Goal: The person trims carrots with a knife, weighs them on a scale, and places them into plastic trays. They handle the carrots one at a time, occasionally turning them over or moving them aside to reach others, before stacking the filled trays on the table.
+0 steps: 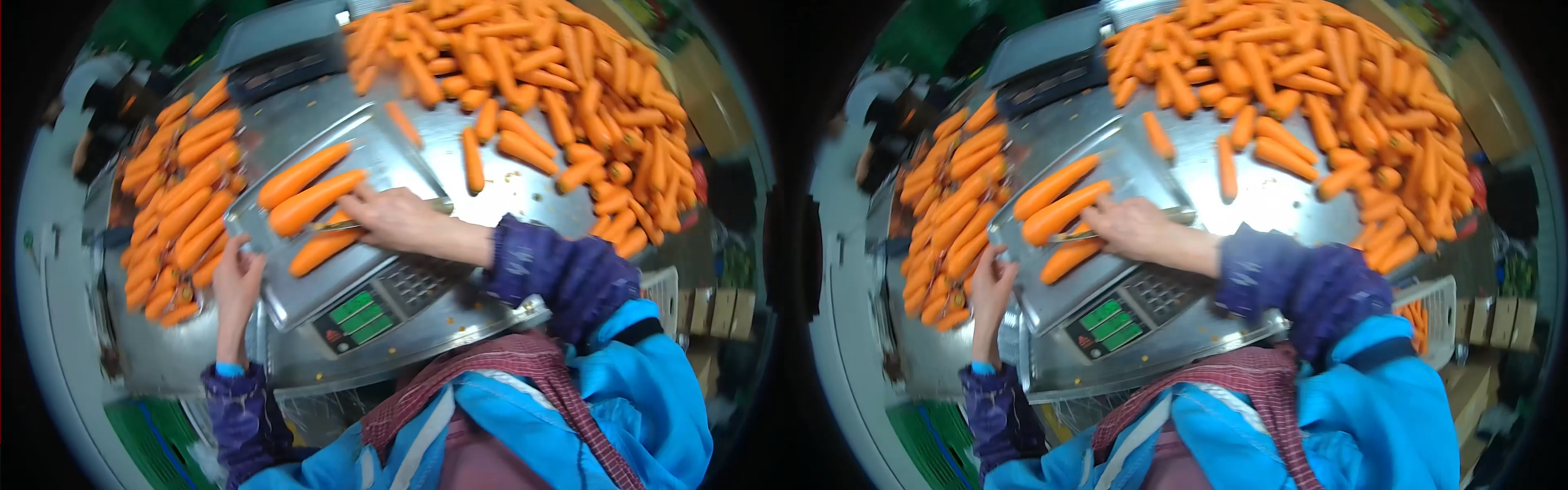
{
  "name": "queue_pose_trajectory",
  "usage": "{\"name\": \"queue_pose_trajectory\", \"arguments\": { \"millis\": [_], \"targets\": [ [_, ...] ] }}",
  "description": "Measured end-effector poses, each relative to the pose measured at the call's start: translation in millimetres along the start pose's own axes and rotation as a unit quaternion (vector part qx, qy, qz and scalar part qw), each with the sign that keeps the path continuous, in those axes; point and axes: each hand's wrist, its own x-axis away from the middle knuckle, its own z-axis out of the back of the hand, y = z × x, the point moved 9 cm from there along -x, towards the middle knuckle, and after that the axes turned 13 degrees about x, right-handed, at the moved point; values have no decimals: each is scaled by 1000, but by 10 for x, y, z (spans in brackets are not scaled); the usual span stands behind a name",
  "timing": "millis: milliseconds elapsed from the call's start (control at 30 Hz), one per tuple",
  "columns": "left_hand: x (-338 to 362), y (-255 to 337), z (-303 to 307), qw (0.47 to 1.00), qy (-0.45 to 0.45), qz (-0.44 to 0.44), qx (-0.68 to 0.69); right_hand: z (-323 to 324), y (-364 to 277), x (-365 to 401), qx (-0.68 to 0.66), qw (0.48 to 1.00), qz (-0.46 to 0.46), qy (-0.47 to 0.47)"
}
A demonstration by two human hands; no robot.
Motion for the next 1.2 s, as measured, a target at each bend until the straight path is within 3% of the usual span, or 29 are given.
{"name": "queue_pose_trajectory", "arguments": {
  "millis": [133,200,300,333,400,433,500,533,567,633,667,733,800,833,900,933,1000,1067,1133,1200],
  "targets": [
    [238,397,-155,997,21,-49,58,177,5,275,-46,999,-14,21],
    [342,469,-236,997,30,-30,68,280,164,581,-163,985,-53,16],
    [488,633,-471,995,21,-21,96,393,507,1178,-197,976,-95,-20],
    [531,693,-578,990,9,-13,138,411,714,1473,-271,947,-173,-17],
    [575,827,-839,983,-20,-17,184,326,1115,2142,-347,885,-309,-22],
    [599,870,-969,980,-31,-11,198,416,1202,2512,-408,821,-396,-51],
    [633,959,-1230,977,-62,-3,206,405,1416,3288,-481,725,-492,17],
    [641,1013,-1358,977,-78,-2,201,427,1536,3734,-479,697,-520,119],
    [647,1071,-1489,973,-92,-1,214,431,1558,4143,-509,647,-547,153],
    [665,1196,-1714,968,-112,-4,227,453,1600,5062,-555,511,-597,273],
    [669,1262,-1836,964,-135,-9,227,404,1691,5641,-534,469,-628,317],
    [675,1405,-2048,959,-164,-23,229,571,1722,6660,-412,332,-711,464],
    [688,1487,-2250,954,-189,-8,234,789,1815,7267,-384,295,-689,539],
    [689,1539,-2336,950,-198,-21,240,867,1900,7301,-382,293,-687,545],
    [715,1604,-2494,947,-214,-12,240,1236,2091,7270,-263,417,-714,497],
    [731,1630,-2572,945,-226,1,239,1327,2161,7147,-263,415,-712,501],
    [770,1754,-2667,946,-229,-16,230,1587,2488,6442,-187,597,-700,343],
    [817,1806,-2763,944,-249,-3,219,1665,2883,5988,-117,677,-636,352],
    [839,1827,-2796,948,-244,-7,206,1854,3139,5468,83,777,-551,293],
    [873,1823,-2817,951,-243,7,194,1950,3355,5035,156,787,-554,221]
  ]
}}
